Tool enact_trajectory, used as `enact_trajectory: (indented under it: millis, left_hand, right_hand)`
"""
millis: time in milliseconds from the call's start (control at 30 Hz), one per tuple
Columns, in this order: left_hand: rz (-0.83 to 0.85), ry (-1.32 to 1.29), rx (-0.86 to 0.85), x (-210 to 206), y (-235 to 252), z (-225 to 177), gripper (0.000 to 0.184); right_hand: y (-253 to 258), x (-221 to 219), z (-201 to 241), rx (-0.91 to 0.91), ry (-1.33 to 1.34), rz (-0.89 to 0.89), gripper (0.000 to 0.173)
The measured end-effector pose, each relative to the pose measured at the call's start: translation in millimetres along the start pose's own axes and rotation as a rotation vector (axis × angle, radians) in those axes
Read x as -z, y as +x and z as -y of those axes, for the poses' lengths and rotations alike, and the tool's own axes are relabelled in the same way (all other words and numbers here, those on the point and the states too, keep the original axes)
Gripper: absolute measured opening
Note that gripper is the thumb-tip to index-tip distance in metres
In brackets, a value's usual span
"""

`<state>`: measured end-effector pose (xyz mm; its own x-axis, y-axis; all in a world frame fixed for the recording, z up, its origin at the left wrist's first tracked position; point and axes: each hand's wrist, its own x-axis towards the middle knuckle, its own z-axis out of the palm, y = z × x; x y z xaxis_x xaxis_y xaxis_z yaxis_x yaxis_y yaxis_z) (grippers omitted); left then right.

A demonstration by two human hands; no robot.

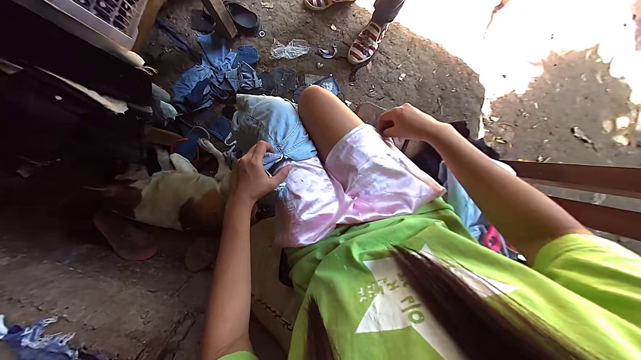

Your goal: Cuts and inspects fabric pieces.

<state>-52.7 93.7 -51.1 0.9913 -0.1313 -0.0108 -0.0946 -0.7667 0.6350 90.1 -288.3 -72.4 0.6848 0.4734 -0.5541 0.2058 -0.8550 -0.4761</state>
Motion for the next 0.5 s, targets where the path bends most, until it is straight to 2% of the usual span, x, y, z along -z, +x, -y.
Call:
enact_trajectory:
  millis: [133,267,400,500]
  left_hand:
    - [0.005,0.103,-0.01,5,5,3,0.025]
    - [-0.02,0.099,-0.104,11,4,7,0.018]
    - [-0.048,0.112,-0.177,11,1,9,0.02]
    - [-0.04,0.144,-0.196,10,2,5,0.02]
  right_hand:
    - [-11,33,27,-0.06,-0.115,-0.026,0.008]
    - [-43,84,25,-0.083,-0.152,-0.136,0.011]
    - [-101,133,27,-0.197,0.147,-0.369,0.026]
    - [-122,127,28,-0.134,0.511,-0.506,0.016]
